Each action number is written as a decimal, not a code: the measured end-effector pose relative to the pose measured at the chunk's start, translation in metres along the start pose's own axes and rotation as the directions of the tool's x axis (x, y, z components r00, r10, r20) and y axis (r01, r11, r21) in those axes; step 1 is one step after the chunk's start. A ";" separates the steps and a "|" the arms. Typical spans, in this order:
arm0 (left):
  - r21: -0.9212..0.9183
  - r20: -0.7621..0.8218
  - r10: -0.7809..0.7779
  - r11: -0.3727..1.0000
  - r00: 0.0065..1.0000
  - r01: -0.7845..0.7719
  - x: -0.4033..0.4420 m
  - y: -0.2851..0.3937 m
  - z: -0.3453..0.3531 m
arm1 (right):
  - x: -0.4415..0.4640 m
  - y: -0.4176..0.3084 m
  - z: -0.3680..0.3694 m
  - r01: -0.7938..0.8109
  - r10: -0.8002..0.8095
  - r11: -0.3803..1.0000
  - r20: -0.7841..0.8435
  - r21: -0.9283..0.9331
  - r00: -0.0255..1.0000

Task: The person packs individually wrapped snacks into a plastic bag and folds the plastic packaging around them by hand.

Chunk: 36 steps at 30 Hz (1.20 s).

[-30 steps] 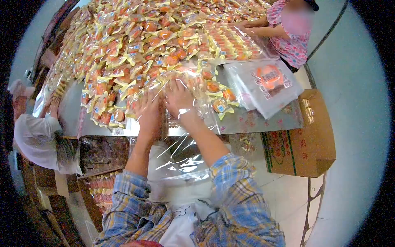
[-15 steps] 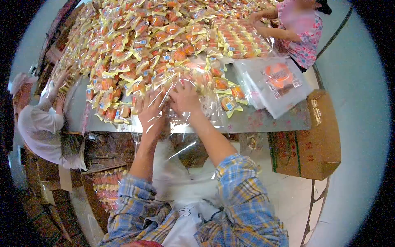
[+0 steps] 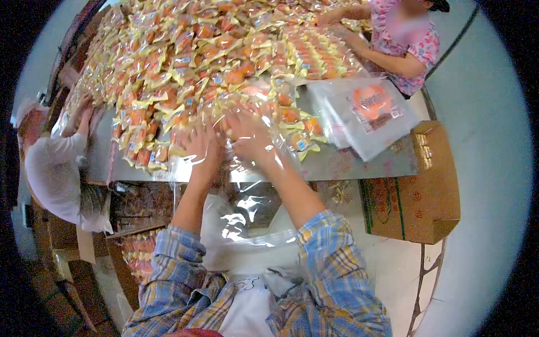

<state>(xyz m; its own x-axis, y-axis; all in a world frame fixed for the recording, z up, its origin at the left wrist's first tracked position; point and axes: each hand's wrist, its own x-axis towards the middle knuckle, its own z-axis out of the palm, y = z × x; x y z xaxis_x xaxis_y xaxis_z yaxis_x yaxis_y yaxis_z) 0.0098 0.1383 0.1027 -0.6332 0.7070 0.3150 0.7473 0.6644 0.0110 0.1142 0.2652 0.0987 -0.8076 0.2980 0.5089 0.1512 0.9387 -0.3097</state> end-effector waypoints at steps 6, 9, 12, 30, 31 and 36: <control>-0.055 -0.159 0.092 0.993 0.983 -0.102 -0.004 0.007 0.011 | -0.011 0.014 0.002 0.076 -0.081 0.995 -0.072 -0.067 0.994; -0.061 -0.018 0.087 0.994 0.996 -0.088 -0.004 0.012 -0.008 | -0.013 0.017 0.010 0.037 -0.041 0.995 -0.035 -0.096 0.999; -0.044 -0.012 0.063 0.997 0.998 -0.063 -0.002 0.018 -0.013 | -0.009 0.018 0.012 0.040 -0.047 0.992 -0.053 -0.120 0.998; -0.086 0.048 0.112 0.990 0.993 -0.107 0.005 0.014 0.000 | 0.002 0.007 0.009 -0.073 0.071 0.997 -0.103 -0.016 0.992; -0.086 0.022 0.119 0.989 0.993 -0.117 0.003 0.012 0.002 | 0.000 0.016 0.011 -0.042 0.041 0.999 -0.087 -0.013 0.995; -0.061 -0.017 0.120 0.991 0.993 -0.121 0.012 0.012 0.017 | -0.007 0.036 0.027 -0.014 0.009 0.998 -0.068 -0.067 0.998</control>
<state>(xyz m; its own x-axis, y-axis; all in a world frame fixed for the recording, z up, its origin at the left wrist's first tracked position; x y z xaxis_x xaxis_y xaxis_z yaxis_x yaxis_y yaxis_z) 0.0076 0.1589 0.0906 -0.5355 0.7773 0.3302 0.8291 0.5583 0.0305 0.1095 0.2919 0.0625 -0.7653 0.3178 0.5597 0.2002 0.9440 -0.2623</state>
